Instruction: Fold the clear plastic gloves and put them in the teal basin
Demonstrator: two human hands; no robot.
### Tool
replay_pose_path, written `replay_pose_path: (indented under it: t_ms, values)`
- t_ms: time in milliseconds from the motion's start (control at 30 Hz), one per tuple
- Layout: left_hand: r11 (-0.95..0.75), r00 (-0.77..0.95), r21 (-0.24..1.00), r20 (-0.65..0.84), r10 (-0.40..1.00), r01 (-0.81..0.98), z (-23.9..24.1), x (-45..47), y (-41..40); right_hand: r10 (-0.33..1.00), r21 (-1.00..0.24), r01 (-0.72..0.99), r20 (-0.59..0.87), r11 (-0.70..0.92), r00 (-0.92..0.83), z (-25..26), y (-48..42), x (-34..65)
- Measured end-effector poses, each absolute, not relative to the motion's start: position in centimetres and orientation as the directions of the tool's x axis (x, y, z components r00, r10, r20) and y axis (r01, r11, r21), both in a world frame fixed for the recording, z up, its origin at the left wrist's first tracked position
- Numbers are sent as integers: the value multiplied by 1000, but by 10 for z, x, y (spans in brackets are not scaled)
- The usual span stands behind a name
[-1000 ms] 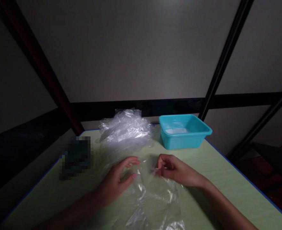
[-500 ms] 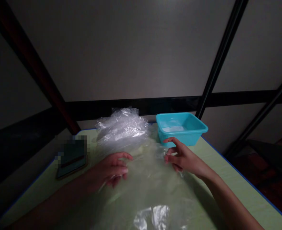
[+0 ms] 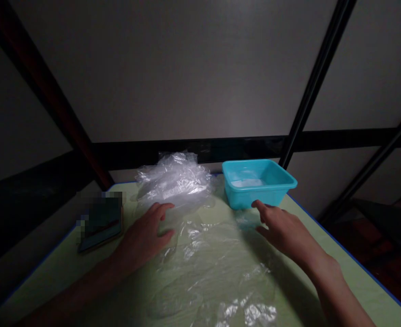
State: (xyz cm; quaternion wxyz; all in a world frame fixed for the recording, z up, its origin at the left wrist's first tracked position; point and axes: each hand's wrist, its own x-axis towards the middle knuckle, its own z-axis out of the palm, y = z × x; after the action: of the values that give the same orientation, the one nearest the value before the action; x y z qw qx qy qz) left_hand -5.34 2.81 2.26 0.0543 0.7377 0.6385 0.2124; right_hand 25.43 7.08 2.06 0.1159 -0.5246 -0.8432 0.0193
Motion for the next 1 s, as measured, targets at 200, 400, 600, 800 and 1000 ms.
replay_pose_path:
  t_ms: [200,400,600,800,1000]
  values:
    - [-512,384,314,390,837,800,13,-32,11,663,-326,582,265,745,-700,21,53,187]
    - [-529,458,309,274,846,791,-5,-22,-1,585,-356,550,-14,755,-811,4,38,176]
    - [-542,513,201,182,839,816,-19,-24,-2,592,-325,559,4,763,-806,9,28,171]
    - [-537,520,96,159,839,838,-21,-27,-3,585,-289,547,59,786,-809,-6,25,163]
    - [-511,504,69,96,858,857,-14,-27,-6,623,-223,587,149,778,-768,-17,36,188]
